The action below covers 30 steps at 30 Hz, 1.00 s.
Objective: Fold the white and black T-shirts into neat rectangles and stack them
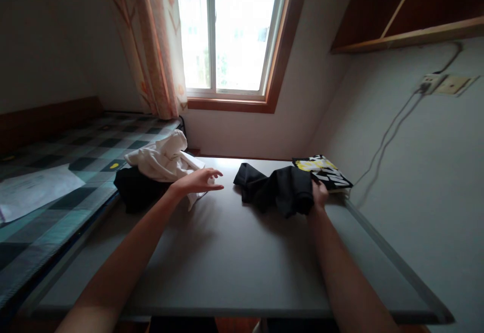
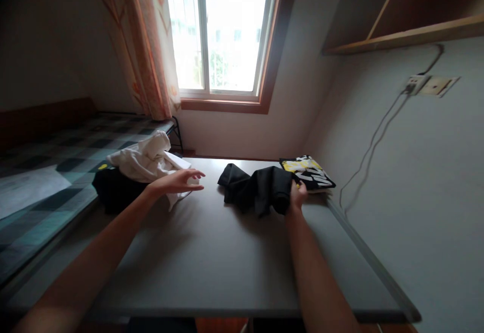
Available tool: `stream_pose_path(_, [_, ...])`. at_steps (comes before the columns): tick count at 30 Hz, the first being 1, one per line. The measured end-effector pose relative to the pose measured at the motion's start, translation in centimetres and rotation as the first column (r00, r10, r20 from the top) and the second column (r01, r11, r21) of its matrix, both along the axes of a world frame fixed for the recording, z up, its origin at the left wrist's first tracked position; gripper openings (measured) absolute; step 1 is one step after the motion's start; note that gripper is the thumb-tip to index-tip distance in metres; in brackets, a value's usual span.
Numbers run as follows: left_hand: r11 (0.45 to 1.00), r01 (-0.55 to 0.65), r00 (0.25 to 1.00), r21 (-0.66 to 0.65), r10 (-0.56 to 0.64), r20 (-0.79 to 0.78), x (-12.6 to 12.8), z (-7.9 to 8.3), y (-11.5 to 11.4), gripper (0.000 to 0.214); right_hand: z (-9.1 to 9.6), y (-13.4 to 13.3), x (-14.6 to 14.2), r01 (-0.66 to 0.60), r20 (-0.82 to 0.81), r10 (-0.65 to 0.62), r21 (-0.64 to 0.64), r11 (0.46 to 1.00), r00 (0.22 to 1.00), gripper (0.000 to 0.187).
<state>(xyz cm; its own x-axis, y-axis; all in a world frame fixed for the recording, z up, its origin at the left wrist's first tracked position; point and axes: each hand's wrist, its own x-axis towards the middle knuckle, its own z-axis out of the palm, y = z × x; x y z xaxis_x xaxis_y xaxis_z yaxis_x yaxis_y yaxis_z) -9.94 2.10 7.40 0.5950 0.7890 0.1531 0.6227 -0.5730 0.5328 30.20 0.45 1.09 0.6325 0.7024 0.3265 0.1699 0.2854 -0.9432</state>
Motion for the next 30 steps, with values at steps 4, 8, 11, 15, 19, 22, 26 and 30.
stream_pose_path(4, [1.0, 0.01, 1.0, -0.008, -0.011, -0.023, -0.3, -1.3, 0.7, 0.057, 0.7, -0.8, -1.4, 0.277, 0.407, -0.249, -0.009, 0.961, 0.879, 0.043])
stream_pose_path(8, [0.999, 0.031, 0.997, 0.019, -0.029, -0.067, -0.1, -1.8, 0.8, 0.053, 1.1, -2.1, -4.5, -0.088, 0.712, 0.177, -0.16, 0.983, 0.679, 0.04])
stream_pose_path(11, [1.0, 0.017, 0.996, 0.023, -0.015, -0.092, 0.0, -1.7, 0.7, 0.051, 0.8, -2.9, -5.8, -0.215, 0.752, 0.465, -0.413, 0.885, 0.468, 0.063])
stream_pose_path(15, [0.999, 0.001, 0.994, -0.038, -0.005, -0.112, 0.0, -1.8, 0.8, 0.053, 0.8, -3.5, -5.8, -0.195, 0.758, 0.561, -0.526, 0.828, 0.333, 0.076])
stream_pose_path(19, [0.993, 0.007, 0.995, -0.119, -0.019, -0.098, 0.1, -1.9, 1.0, 0.054, 1.3, -3.4, -5.6, -0.204, 0.727, 0.527, -0.491, 0.847, 0.439, 0.023])
stream_pose_path(22, [0.988, 0.035, 0.994, -0.15, -0.05, -0.097, 0.4, -1.5, 0.7, 0.058, 1.9, -3.0, -5.8, -0.262, 0.594, 0.482, -0.42, 0.869, 0.644, 0.026])
stream_pose_path(26, [0.969, 0.096, 0.994, -0.229, -0.104, -0.023, 1.0, -0.3, -0.3, 0.068, 2.6, -2.6, -6.2, -0.413, 0.234, 0.483, -0.29, 0.863, 0.844, 0.054])
stream_pose_path(30, [0.976, 0.178, 0.984, -0.127, -0.178, 0.017, 1.5, -0.1, -0.8, 0.078, 2.7, -2.1, -6.5, -0.407, 0.1, 0.445, -0.266, 0.874, 0.89, 0.055])
